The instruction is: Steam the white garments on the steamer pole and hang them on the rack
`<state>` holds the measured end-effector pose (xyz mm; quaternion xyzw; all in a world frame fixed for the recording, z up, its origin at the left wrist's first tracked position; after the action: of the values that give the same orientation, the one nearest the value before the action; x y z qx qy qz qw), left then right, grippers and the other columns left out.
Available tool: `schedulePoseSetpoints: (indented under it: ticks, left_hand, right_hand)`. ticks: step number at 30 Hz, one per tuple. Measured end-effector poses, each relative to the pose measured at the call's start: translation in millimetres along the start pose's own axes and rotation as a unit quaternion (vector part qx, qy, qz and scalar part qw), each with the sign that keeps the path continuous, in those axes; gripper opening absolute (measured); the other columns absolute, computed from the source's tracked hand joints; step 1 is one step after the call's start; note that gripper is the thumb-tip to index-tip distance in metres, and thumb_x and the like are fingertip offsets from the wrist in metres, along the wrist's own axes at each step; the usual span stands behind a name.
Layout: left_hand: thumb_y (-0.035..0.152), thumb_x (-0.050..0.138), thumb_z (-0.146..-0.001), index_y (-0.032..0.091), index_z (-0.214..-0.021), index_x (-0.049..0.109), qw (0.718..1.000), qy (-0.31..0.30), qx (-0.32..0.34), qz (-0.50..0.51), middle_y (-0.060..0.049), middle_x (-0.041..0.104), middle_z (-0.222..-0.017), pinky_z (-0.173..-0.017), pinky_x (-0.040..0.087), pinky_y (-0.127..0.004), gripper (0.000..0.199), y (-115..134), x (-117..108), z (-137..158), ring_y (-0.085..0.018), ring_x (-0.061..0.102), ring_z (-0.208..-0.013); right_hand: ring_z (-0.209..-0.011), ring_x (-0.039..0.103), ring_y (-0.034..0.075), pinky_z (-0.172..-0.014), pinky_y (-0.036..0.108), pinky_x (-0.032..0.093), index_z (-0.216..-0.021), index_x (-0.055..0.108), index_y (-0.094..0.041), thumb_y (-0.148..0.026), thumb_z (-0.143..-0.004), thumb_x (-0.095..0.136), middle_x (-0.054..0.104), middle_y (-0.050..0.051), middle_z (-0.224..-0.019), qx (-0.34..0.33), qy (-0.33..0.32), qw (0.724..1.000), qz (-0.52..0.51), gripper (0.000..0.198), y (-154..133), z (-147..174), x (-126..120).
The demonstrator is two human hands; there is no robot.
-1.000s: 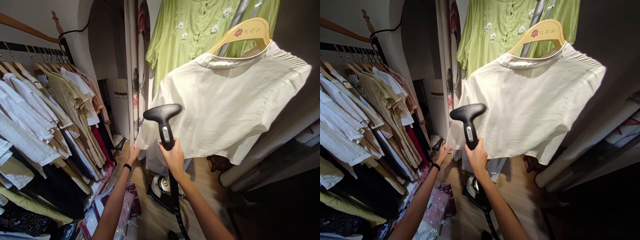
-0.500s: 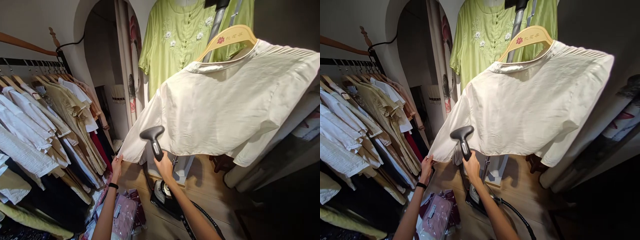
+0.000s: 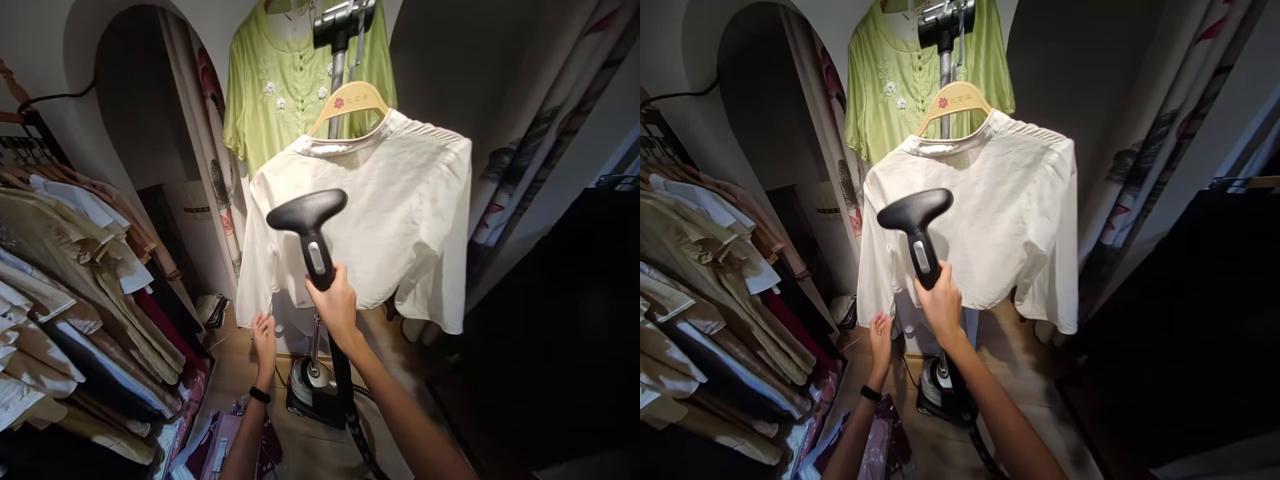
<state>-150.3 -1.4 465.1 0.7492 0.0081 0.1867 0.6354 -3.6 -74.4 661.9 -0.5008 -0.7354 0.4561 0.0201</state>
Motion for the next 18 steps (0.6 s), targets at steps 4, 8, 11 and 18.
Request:
schedulePoseSetpoints:
  ticks: [4, 8, 11, 18]
  left_hand:
    - [0.045, 0.064, -0.081, 0.018, -0.133, 0.039, 0.998, -0.057, -0.002, 0.026, -0.019, 0.049, -0.135, -0.099, 0.045, -0.032, 0.064, 22, 57, 9, -0.025, 0.053, -0.124]
    - [0.041, 0.070, -0.077, 0.020, -0.139, 0.035, 0.997, -0.041, 0.064, -0.001, -0.017, 0.041, -0.145, -0.105, 0.041, -0.033, 0.075, 27, 85, 10, -0.026, 0.044, -0.133]
    - [0.034, 0.075, -0.072, 0.022, -0.141, 0.034, 0.997, -0.024, 0.073, -0.023, -0.017, 0.038, -0.148, -0.108, 0.038, -0.036, 0.081, 14, 109, 15, -0.026, 0.042, -0.134]
    - [0.024, 0.065, -0.079, 0.017, -0.128, 0.046, 0.988, 0.136, -0.064, 0.013, -0.017, 0.055, -0.130, -0.095, 0.049, -0.034, 0.053, -38, 140, 41, -0.024, 0.058, -0.118]
  right_hand:
    - [-0.089, 0.065, 0.029, -0.069, 0.032, 0.045, -0.115, 0.046, -0.015, -0.038, -0.078, 0.058, 0.066, 0.012, -0.099, -0.021, 0.002, 1.000, -0.010, 0.044, 33, -20, 3]
    - [-0.084, 0.066, 0.028, -0.067, 0.033, 0.047, -0.112, 0.049, -0.017, -0.039, -0.078, 0.055, 0.068, 0.011, -0.093, 0.002, -0.065, 0.998, -0.011, 0.040, 111, 1, 11]
    - [-0.086, 0.067, 0.029, -0.069, 0.034, 0.048, -0.108, 0.050, -0.019, -0.038, -0.078, 0.054, 0.069, 0.010, -0.094, 0.017, -0.106, 0.994, -0.031, 0.035, 173, 21, 8]
    - [-0.077, 0.068, 0.026, -0.065, 0.032, 0.049, -0.102, 0.050, -0.020, -0.044, -0.078, 0.054, 0.069, 0.007, -0.084, 0.063, -0.188, 0.976, -0.090, 0.034, 236, 28, -58]
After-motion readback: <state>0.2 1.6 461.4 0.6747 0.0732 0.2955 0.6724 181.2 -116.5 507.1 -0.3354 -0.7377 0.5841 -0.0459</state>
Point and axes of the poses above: each hand's wrist, its own z-axis away from the middle knuckle, its own x-axis out of the palm, y = z × x, the point moved 1 cm from there along -z, towards the middle knuckle
